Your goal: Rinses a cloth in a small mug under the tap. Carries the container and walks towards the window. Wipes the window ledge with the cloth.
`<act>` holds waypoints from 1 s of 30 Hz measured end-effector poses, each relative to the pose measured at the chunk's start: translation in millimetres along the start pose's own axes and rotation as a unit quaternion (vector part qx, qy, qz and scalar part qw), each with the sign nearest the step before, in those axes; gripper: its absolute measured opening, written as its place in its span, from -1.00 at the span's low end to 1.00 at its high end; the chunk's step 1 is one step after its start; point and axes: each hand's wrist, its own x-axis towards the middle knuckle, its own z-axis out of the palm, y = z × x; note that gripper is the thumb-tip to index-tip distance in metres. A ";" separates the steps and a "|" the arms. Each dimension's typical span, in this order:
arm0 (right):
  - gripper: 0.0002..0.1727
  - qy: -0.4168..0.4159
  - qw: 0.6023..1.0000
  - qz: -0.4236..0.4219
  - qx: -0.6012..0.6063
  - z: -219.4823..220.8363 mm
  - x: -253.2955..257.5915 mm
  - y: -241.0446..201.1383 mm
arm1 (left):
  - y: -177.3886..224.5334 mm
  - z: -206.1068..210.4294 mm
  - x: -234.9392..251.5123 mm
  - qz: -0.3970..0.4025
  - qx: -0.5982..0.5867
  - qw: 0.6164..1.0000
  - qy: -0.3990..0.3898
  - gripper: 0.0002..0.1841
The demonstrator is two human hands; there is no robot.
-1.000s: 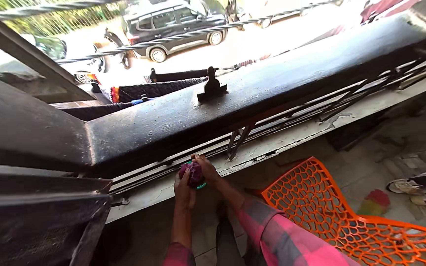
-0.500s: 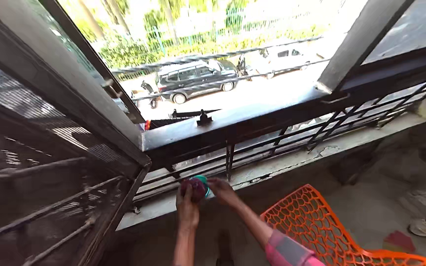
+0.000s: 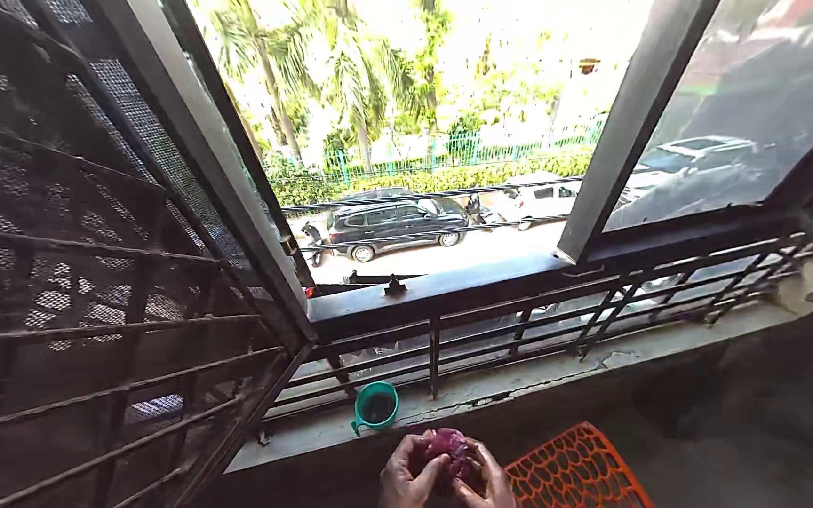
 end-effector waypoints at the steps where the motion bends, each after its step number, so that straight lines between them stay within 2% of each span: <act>1: -0.27 0.018 1.000 -0.011 0.004 -2.1 -0.6 -3.6 | 6.1 3.3 2.3 0.012 0.006 1.000 -0.002 -0.66; 6: -0.29 0.038 0.996 -0.072 0.035 -23.2 11.7 -21.8 | 32.2 6.8 24.4 0.116 0.062 0.991 -0.033 -0.73; 12: -0.36 -0.013 0.987 -0.099 0.126 -42.6 35.0 -33.0 | 60.3 5.1 61.2 0.134 0.151 0.978 -0.045 -0.57; 13: -0.29 -0.011 0.986 -0.106 0.129 -41.5 37.6 -38.5 | 63.0 3.9 66.4 0.134 0.155 0.978 -0.038 -0.55; 15: 0.01 -0.010 0.990 -0.101 0.102 -39.8 40.2 -55.2 | 70.7 0.0 78.7 0.144 0.158 0.976 -0.043 -0.53; 16: 0.05 -0.015 0.992 -0.094 0.086 -38.3 40.3 -64.6 | 76.2 -2.4 84.7 0.151 0.159 0.974 -0.061 -0.53; 17: 0.03 -0.019 0.993 -0.088 0.070 -35.8 39.1 -73.2 | 81.3 -4.5 89.4 0.156 0.159 0.971 -0.084 -0.54; 20: -0.24 -0.003 0.997 -0.057 0.051 -22.5 34.9 -90.7 | 89.9 -7.1 96.7 0.153 0.153 0.967 -0.136 -0.51; 24: -0.49 -0.016 0.995 -0.034 0.089 -15.1 38.3 -96.2 | 95.1 -9.9 100.2 0.078 0.077 0.979 -0.169 -0.50; 26: -0.51 -0.022 0.992 -0.030 0.123 -13.9 41.1 -98.1 | 100.4 -9.1 96.7 0.051 0.042 0.983 -0.173 -0.56; 30: -0.41 -0.072 0.979 -0.024 0.189 -15.4 53.0 -105.6 | 109.8 -8.1 93.0 0.067 0.002 0.990 -0.125 -0.68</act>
